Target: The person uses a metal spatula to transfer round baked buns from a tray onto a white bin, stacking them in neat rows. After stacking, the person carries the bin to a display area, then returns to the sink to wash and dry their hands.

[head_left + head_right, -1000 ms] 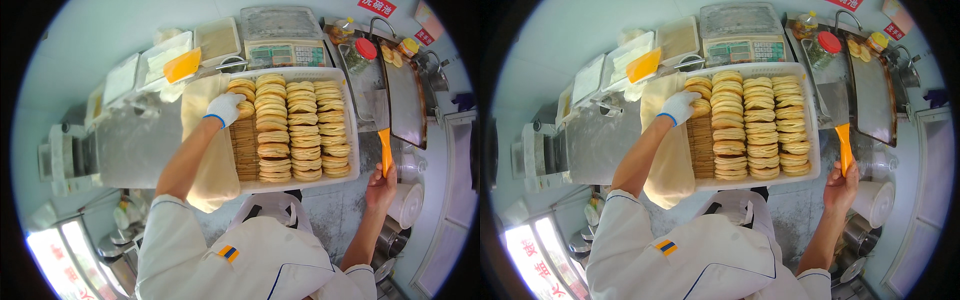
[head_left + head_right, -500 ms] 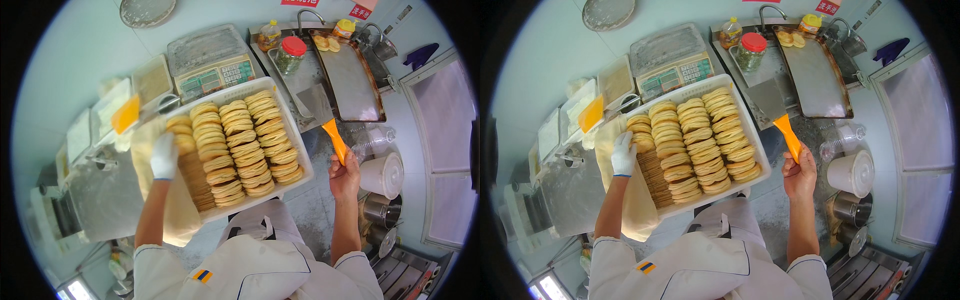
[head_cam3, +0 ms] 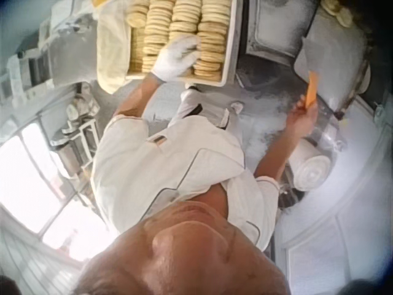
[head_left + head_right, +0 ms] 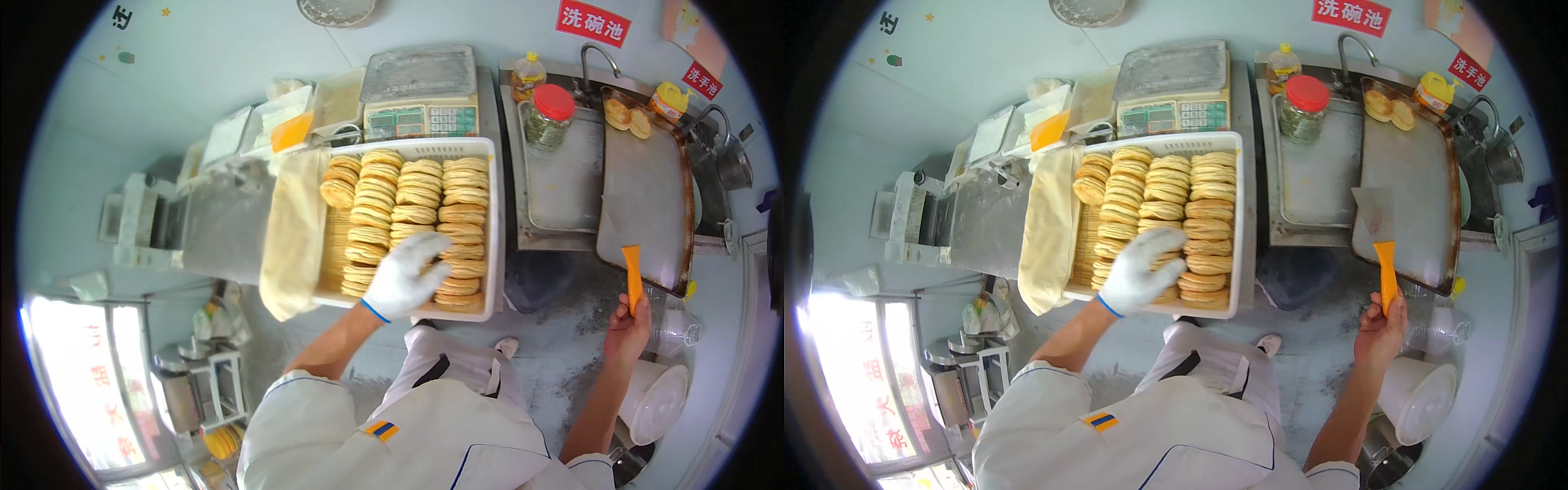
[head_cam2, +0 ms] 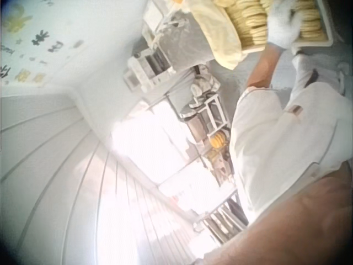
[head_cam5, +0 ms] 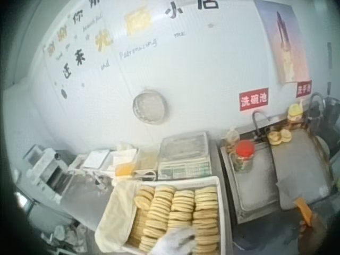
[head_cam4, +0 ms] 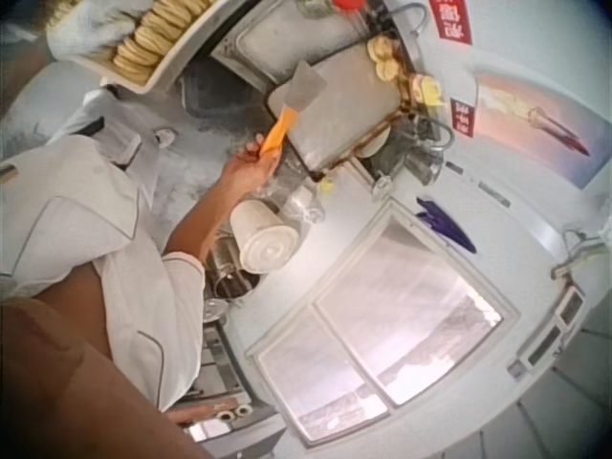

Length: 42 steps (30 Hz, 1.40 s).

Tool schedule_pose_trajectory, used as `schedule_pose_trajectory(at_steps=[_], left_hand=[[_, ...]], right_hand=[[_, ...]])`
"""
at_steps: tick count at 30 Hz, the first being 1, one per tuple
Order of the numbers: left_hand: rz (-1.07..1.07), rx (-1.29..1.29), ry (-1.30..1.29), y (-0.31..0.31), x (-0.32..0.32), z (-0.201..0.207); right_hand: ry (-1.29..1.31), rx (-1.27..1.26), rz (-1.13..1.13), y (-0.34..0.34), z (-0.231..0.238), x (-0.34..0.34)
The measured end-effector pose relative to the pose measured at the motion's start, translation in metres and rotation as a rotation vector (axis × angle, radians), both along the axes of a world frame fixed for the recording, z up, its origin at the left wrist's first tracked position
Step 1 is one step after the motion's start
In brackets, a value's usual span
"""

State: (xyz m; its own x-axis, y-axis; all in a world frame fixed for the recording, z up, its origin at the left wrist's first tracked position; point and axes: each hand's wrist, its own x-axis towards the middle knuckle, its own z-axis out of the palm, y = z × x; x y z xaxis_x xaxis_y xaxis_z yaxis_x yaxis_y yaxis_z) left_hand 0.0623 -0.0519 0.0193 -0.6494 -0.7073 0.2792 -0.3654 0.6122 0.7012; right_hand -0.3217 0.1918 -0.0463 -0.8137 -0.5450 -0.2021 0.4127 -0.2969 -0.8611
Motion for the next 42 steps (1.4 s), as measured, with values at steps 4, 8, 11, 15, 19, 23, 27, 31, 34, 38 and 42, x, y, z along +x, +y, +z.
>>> schedule_pose_trajectory(at_steps=[4,8,11,15,19,23,27,31,34,38,42], left_hand=[[-0.098,0.171,0.005,0.036,-0.082,0.019],[-0.205,-0.009,0.066,0.012,-0.165,0.028],[-0.192,-0.076,-0.058,-0.006,-0.237,0.024],[-0.233,-0.195,-0.146,-0.037,-0.338,0.016],[-0.134,-0.231,-0.286,-0.075,-0.442,-0.003],[-0.085,-0.386,-0.292,-0.115,-0.548,-0.025],[-0.044,-0.406,-0.427,-0.154,-0.661,-0.052],[0.033,-0.419,-0.487,-0.179,-0.735,-0.084],[0.085,-0.445,-0.528,-0.187,-0.766,-0.097],[0.046,-0.437,-0.394,-0.173,-0.775,-0.103],[-0.067,-0.365,-0.350,-0.160,-0.766,-0.097]], right_hand=[[0.002,0.039,0.023,0.010,0.007,-0.048],[0.038,0.150,-0.093,0.010,0.019,-0.092],[0.070,0.212,-0.117,0.014,0.028,-0.130],[0.058,0.320,-0.091,0.008,0.029,-0.197],[0.065,0.422,-0.033,-0.021,0.008,-0.285],[0.086,0.472,0.039,-0.078,-0.022,-0.381],[0.137,0.513,0.143,-0.130,-0.040,-0.453],[0.132,0.513,0.249,-0.170,-0.042,-0.496],[0.112,0.499,0.268,-0.202,-0.044,-0.508],[0.075,0.418,0.270,-0.226,-0.044,-0.511],[0.106,0.379,0.234,-0.222,-0.035,-0.509]])
